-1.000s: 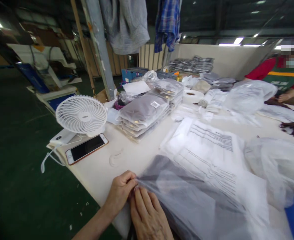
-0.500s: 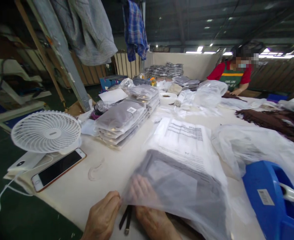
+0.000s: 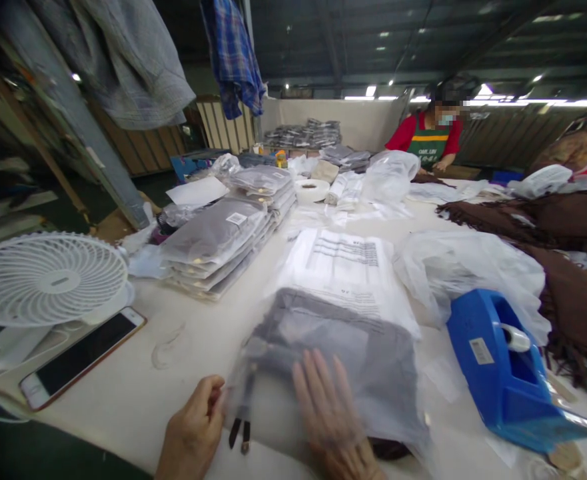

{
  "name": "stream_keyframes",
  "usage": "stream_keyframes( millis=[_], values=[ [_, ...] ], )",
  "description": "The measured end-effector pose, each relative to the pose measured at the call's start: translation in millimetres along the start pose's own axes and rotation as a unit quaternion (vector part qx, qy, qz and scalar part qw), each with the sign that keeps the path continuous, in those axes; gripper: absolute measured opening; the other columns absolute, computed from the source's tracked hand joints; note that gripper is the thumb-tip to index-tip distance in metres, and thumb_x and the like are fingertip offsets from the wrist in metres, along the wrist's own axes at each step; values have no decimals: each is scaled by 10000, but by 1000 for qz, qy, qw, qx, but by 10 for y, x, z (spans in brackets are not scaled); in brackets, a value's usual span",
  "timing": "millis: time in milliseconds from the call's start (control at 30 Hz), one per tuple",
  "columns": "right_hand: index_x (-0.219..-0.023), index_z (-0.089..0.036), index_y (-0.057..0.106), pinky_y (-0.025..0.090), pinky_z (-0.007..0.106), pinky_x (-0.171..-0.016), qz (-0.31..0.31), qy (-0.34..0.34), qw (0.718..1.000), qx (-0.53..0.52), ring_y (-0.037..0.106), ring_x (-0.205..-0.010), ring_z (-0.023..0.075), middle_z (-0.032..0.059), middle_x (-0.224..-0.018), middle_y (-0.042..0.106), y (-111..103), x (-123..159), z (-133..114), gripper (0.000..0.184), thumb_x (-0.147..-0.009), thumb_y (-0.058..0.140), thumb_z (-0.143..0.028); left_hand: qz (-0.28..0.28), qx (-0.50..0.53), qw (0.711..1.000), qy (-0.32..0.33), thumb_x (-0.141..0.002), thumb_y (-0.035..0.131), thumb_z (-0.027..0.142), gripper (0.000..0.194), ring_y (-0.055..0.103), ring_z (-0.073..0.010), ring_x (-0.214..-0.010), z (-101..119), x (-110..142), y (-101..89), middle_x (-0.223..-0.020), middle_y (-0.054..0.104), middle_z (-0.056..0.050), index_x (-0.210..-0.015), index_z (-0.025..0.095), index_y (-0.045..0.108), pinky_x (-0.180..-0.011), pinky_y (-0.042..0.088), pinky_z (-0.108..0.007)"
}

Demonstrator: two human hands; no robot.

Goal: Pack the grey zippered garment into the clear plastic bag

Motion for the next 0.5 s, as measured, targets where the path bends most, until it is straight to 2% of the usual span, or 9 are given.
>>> stream_keyframes(
  millis=[100, 167, 233, 300, 367, 433, 500],
  values=[
    [-1045, -95, 611, 313, 453, -1012, 33, 40, 999, 5, 589, -1007, 255, 131, -1046, 669, -20, 1, 78, 374, -844, 297, -57, -36, 109, 984, -137, -840, 442, 387, 181, 606, -143, -515, -137, 16, 72, -621, 607, 32, -824, 223, 519, -466, 453, -203],
    [-1029, -83, 615, 350, 418, -981, 46, 47, 998, 3, 601, -985, 241, 129, -1024, 678, -9, -48, 80, 386, -829, 290, -30, -41, 190, 957, -216, -791, 467, 464, 253, 558, -134, -454, -156, 41, 113, -576, 580, 34, -774, 214, 500, -418, 415, -200],
    [-1043, -73, 610, 377, 402, -956, 45, 47, 998, -5, 595, -1005, 238, 128, -1049, 671, 18, -104, 75, 404, -818, 279, -15, -40, 247, 930, -270, -743, 480, 519, 311, 499, -120, -391, -110, 55, 152, -509, 541, 47, -756, 208, 478, -376, 365, -191],
    [-1048, -62, 609, 403, 387, -927, 39, 41, 998, -15, 590, -1021, 239, 131, -1069, 664, 38, -146, 65, 408, -826, 270, -19, -39, 276, 910, -306, -729, 475, 544, 341, 448, -109, -349, -50, 72, 180, -434, 487, 67, -762, 205, 461, -355, 319, -178],
    [-1033, -49, 616, 418, 381, -903, 35, 37, 998, -22, 591, -1016, 244, 139, -1065, 664, 40, -169, 65, 400, -844, 264, -31, -28, 285, 899, -332, -721, 487, 545, 353, 430, -104, -336, -20, 115, 166, -453, 502, 66, -806, 205, 446, -339, 290, -172],
    [-1029, -46, 619, 416, 389, -902, 33, 36, 998, -27, 591, -1013, 246, 139, -1063, 665, 31, -175, 68, 400, -860, 257, -38, 8, 262, 905, -335, -698, 529, 549, 393, 463, -110, -355, -32, 198, 78, -577, 576, 35, -866, 205, 442, -337, 319, -188],
    [-1036, -48, 619, 404, 399, -922, 32, 36, 998, -29, 587, -1019, 244, 133, -1069, 663, 19, -169, 69, 414, -864, 243, -32, 43, 192, 930, -309, -696, 561, 564, 413, 529, -131, -414, -47, 319, -37, -667, 608, 14, -888, 210, 472, -376, 393, -215]
  ],
)
Point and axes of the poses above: each hand's wrist, its own x-axis away from the middle knuckle, its own y-axis out of the palm, z = x × y, the point moved 8 cm from there along -x, towards the middle knuckle
